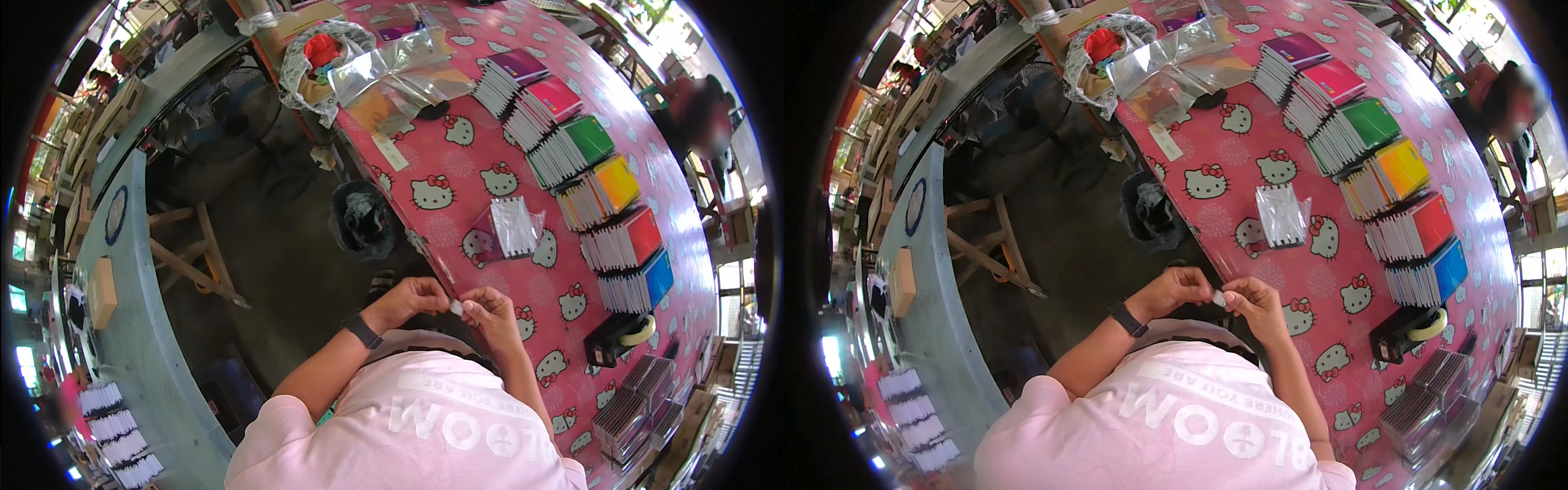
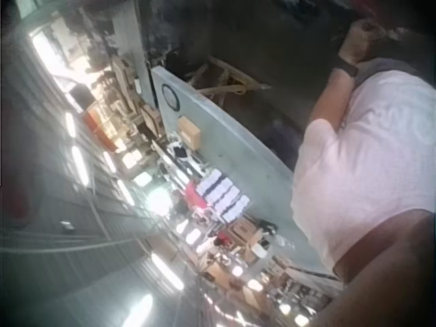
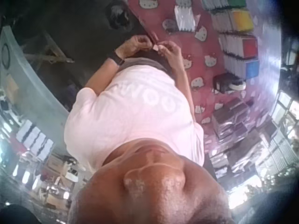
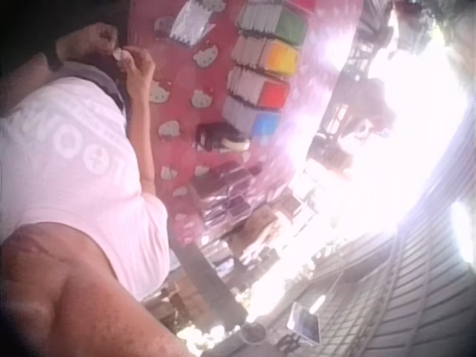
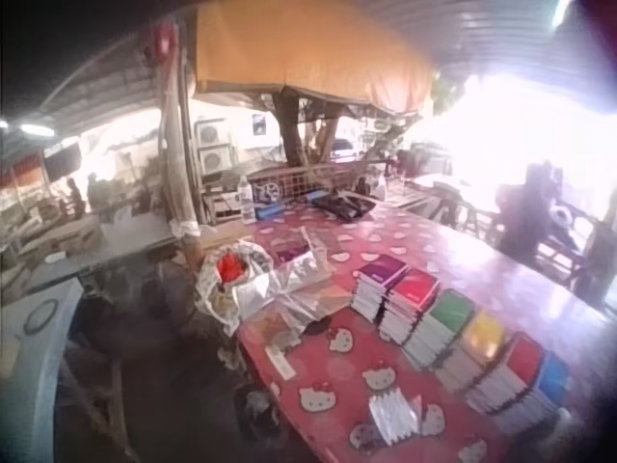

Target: The person places colorful spiral-bound notebooks into clear plastic bags and seals them with tape. The person handles notebooks of different colors, inserts them into bags, and uses a tape dispenser to seal the packages.

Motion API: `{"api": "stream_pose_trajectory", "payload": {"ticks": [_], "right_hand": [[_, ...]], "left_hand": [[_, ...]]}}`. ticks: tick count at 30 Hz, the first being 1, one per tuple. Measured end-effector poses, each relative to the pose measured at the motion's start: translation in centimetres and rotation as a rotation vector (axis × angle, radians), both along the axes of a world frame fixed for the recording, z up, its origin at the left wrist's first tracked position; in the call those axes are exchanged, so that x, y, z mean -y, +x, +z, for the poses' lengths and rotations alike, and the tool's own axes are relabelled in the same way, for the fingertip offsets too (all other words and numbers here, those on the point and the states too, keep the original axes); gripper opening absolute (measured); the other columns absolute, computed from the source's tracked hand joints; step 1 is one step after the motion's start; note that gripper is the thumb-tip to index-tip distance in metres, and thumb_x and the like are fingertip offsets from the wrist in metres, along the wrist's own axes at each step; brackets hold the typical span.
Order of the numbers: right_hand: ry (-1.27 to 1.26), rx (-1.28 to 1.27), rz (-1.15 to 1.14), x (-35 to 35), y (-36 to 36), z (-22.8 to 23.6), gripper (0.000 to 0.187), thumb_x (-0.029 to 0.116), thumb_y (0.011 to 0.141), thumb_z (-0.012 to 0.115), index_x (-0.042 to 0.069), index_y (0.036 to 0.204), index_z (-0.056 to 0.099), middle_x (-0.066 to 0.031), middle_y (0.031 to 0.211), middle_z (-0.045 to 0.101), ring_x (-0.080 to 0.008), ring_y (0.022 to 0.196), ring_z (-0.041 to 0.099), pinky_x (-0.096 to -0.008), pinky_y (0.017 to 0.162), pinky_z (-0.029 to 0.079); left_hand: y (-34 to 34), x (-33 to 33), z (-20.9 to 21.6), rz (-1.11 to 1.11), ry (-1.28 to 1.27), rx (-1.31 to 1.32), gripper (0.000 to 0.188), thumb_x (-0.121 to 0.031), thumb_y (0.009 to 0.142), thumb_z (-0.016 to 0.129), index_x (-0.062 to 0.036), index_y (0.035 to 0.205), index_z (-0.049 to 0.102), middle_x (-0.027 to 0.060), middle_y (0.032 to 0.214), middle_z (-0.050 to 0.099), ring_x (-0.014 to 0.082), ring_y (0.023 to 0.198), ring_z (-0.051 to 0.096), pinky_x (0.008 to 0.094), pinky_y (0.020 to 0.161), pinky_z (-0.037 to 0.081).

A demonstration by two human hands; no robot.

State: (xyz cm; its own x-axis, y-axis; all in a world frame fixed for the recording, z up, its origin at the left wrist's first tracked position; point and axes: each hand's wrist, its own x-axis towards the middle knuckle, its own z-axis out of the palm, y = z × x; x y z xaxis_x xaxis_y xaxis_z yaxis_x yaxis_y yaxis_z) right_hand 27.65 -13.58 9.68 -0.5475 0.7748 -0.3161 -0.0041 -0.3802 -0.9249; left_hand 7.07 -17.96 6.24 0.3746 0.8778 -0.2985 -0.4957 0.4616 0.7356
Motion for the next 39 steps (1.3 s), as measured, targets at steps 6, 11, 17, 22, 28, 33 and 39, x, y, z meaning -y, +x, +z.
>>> {"api": "stream_pose_trajectory", "payload": {"ticks": [6, 11, 17, 22, 28, 33, 39], "right_hand": [[-0.061, 0.141, -0.073, -1.3, -3.1, -1.3, 0.025, 0.022, 0.088, 0.061, 0.002, 0.103, 0.059, -0.0041, 0.084, 0.065, -0.0074, 0.072, 0.057, -0.0211, 0.063, 0.044], [-0.01, 0.3, -0.115, -1.9, -6.3, -1.9, 0.024, 0.019, 0.085, 0.064, 0.002, 0.101, 0.061, -0.0036, 0.084, 0.065, -0.0092, 0.072, 0.057, -0.023, 0.065, 0.045], [0.288, 0.55, 0.073, -1.5, -12.3, -2.3, 0.024, 0.016, 0.081, 0.067, 0.002, 0.099, 0.062, -0.0089, 0.085, 0.065, -0.0142, 0.072, 0.059, -0.028, 0.067, 0.047], [0.311, 0.593, 0.015, -0.3, -12.7, -3.4, 0.024, 0.017, 0.081, 0.066, 0.001, 0.099, 0.062, -0.0127, 0.086, 0.065, -0.0217, 0.077, 0.063, -0.0316, 0.069, 0.049], [0.369, 0.689, -0.113, 1.0, -11.5, -5.5, 0.025, 0.019, 0.08, 0.066, 0.002, 0.097, 0.062, -0.015, 0.086, 0.066, -0.0257, 0.081, 0.064, -0.0338, 0.07, 0.049], [0.423, 0.682, -0.151, 0.3, -12.5, -5.4, 0.023, 0.02, 0.077, 0.065, 0.004, 0.093, 0.062, -0.0125, 0.081, 0.065, -0.0285, 0.077, 0.063, -0.0374, 0.068, 0.048], [0.453, 0.68, -0.108, -0.8, -13.5, -7.0, 0.023, 0.021, 0.077, 0.064, 0.005, 0.094, 0.062, -0.0129, 0.082, 0.065, -0.0302, 0.079, 0.063, -0.0392, 0.069, 0.048]], "left_hand": [[-10.1, -1.6, -9.1, 0.532, -0.268, -0.199, 0.009, -0.013, 0.084, 0.062, -0.0082, 0.091, 0.06, 0.001, 0.084, 0.063, 0.0103, 0.076, 0.058, 0.024, 0.068, 0.047], [-17.4, -5.2, -16.8, 0.689, -0.398, -0.232, 0.016, -0.009, 0.082, 0.06, -0.008, 0.098, 0.058, 0.001, 0.083, 0.062, 0.0113, 0.073, 0.059, 0.0246, 0.063, 0.047], [-20.0, -13.4, -21.8, 0.673, -0.355, -0.034, 0.023, -0.004, 0.083, 0.057, -0.0074, 0.105, 0.054, 0.0029, 0.084, 0.061, 0.0138, 0.073, 0.059, 0.0261, 0.062, 0.048], [-19.9, -17.9, -20.9, 0.507, -0.142, 0.187, 0.022, -0.006, 0.084, 0.058, -0.0081, 0.106, 0.054, 0.0038, 0.089, 0.06, 0.0152, 0.082, 0.058, 0.027, 0.07, 0.047], [-21.7, -17.5, -20.6, 0.375, -0.301, -0.041, 0.021, -0.008, 0.084, 0.058, -0.009, 0.105, 0.054, 0.0018, 0.081, 0.056, 0.0148, 0.081, 0.058, 0.0285, 0.069, 0.047], [-21.6, -15.2, -22.1, 0.403, -0.404, -0.297, 0.018, -0.009, 0.082, 0.061, -0.0067, 0.1, 0.056, 0.0034, 0.077, 0.056, 0.0135, 0.065, 0.057, 0.0243, 0.053, 0.045], [-21.1, -13.3, -20.2, 0.186, -0.34, -0.524, 0.007, -0.013, 0.081, 0.06, -0.0072, 0.085, 0.06, 0.0002, 0.063, 0.052, 0.0093, 0.054, 0.051, 0.0239, 0.046, 0.038]]}}
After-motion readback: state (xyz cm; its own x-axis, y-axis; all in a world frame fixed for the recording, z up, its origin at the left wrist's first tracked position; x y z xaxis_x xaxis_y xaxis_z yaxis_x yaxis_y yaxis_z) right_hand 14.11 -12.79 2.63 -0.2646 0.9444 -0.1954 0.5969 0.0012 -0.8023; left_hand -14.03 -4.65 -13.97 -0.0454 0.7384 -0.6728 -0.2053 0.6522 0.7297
